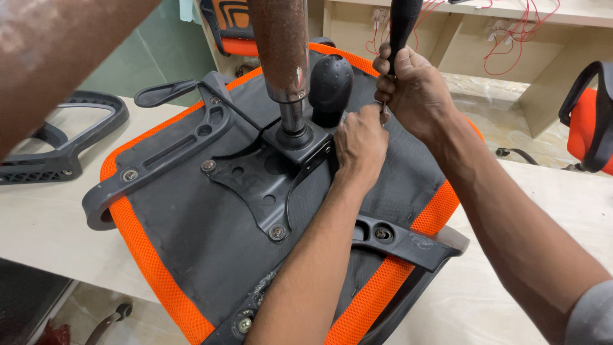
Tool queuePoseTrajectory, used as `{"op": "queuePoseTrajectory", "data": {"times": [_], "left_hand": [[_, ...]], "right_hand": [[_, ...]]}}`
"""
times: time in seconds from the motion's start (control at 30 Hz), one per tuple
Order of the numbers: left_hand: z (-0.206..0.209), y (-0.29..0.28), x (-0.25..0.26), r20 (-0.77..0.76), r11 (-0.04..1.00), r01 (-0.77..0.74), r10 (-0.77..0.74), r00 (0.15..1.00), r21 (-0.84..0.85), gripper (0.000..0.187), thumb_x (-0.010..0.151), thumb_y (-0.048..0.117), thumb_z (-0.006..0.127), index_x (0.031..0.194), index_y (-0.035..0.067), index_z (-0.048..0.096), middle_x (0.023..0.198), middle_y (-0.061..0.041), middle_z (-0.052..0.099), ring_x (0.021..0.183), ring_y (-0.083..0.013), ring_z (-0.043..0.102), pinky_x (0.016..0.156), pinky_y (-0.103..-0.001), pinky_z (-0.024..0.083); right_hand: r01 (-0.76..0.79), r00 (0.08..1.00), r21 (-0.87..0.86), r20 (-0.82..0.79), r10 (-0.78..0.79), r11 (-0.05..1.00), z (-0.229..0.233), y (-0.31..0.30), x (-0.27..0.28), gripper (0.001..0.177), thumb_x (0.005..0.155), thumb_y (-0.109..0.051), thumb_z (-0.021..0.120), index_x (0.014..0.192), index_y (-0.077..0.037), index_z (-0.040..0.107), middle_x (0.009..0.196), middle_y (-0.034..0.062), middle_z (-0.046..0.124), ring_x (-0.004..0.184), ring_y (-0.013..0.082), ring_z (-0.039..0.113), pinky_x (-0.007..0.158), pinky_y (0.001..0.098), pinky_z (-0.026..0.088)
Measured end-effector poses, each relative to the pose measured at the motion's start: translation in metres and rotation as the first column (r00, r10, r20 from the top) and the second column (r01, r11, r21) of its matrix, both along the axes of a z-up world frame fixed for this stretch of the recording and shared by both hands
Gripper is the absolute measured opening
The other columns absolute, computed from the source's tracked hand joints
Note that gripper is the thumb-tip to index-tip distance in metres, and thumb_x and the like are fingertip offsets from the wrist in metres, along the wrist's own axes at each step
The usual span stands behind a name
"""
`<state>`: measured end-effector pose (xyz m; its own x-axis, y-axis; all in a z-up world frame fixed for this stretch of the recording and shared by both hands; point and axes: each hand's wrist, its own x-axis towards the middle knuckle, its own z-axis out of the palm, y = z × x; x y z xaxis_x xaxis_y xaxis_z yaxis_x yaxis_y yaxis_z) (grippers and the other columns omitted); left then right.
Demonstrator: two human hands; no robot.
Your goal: The person uses a screwdriver to tighten a screw on the underside of an orange office chair seat. They then pick up a bolt and nut, thread them together, and insert the bolt into the chair base to secure the seat, tightening it with the screwdriver.
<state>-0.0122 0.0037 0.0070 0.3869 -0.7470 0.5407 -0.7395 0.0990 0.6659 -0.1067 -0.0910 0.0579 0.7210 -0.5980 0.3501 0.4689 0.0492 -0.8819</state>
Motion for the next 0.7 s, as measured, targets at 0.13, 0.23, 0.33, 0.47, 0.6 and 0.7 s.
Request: {"op": "queuePoseTrajectory", "data": {"times": [0.13,0.23,0.33,0.47,0.6,0.7], "left_hand": [[-0.001,0.002,0.001,-0.020,1.000,0.011,-0.011,1.000,-0.012,0.016,0.093,0.014,0.060,0.100,0.006,0.072,0.085,-0.022,0.073,0.085,-0.0398,0.072,0.076,-0.052,0.055],[-0.001,0.001,0.000,0.013,1.000,-0.012,0.012,1.000,-0.017,0.018,0.099,0.019,0.061,0.097,0.004,0.071,0.085,-0.025,0.071,0.084,-0.0438,0.070,0.077,-0.054,0.053],[-0.004,-0.001,-0.001,0.034,0.998,-0.005,0.007,0.999,-0.060,0.015,0.096,0.014,0.059,0.101,0.006,0.072,0.086,-0.023,0.072,0.085,-0.0418,0.071,0.077,-0.054,0.054],[-0.008,-0.005,0.000,0.001,1.000,0.010,-0.010,1.000,-0.021,0.014,0.091,0.014,0.063,0.096,0.006,0.072,0.088,-0.018,0.075,0.085,-0.0349,0.074,0.074,-0.049,0.055],[-0.004,-0.007,0.000,-0.036,0.999,0.004,-0.003,0.999,0.034,0.017,0.095,0.019,0.063,0.095,0.005,0.073,0.085,-0.016,0.075,0.083,-0.0320,0.075,0.073,-0.046,0.057],[-0.001,-0.003,0.002,-0.015,1.000,-0.001,0.001,1.000,0.019,0.018,0.095,0.020,0.064,0.095,0.004,0.074,0.081,-0.019,0.074,0.081,-0.0347,0.074,0.073,-0.047,0.056]], "right_hand": [[0.260,0.965,-0.005,-0.036,-0.260,0.966,-0.004,0.002,0.016,0.013,0.112,-0.028,0.050,0.108,-0.016,0.055,0.091,-0.0039,0.055,0.074,0.0090,0.042,0.071,0.0271,0.039],[0.528,0.849,0.037,-0.032,-0.527,0.848,-0.008,0.005,0.030,0.012,0.110,-0.024,0.050,0.104,-0.015,0.055,0.087,-0.0031,0.057,0.067,0.0095,0.042,0.062,0.0282,0.037],[0.623,0.782,0.061,-0.010,-0.623,0.780,-0.010,0.010,0.033,0.010,0.109,-0.024,0.052,0.107,-0.015,0.056,0.088,-0.0023,0.057,0.066,0.0107,0.044,0.060,0.0299,0.036],[0.368,0.918,-0.047,-0.136,-0.371,0.928,0.003,0.009,0.009,0.017,0.111,-0.028,0.050,0.118,-0.016,0.057,0.100,-0.0039,0.062,0.082,0.0091,0.057,0.075,0.0302,0.050],[0.003,0.993,-0.007,-0.118,-0.004,1.000,0.022,0.001,-0.008,0.027,0.108,-0.029,0.045,0.126,-0.014,0.057,0.111,-0.0036,0.064,0.094,0.0110,0.061,0.087,0.0326,0.050],[-0.086,0.990,-0.021,-0.115,0.083,0.996,0.026,-0.003,-0.002,0.019,0.114,-0.028,0.048,0.123,-0.014,0.056,0.106,-0.0034,0.059,0.090,0.0110,0.056,0.087,0.0329,0.047]]}}
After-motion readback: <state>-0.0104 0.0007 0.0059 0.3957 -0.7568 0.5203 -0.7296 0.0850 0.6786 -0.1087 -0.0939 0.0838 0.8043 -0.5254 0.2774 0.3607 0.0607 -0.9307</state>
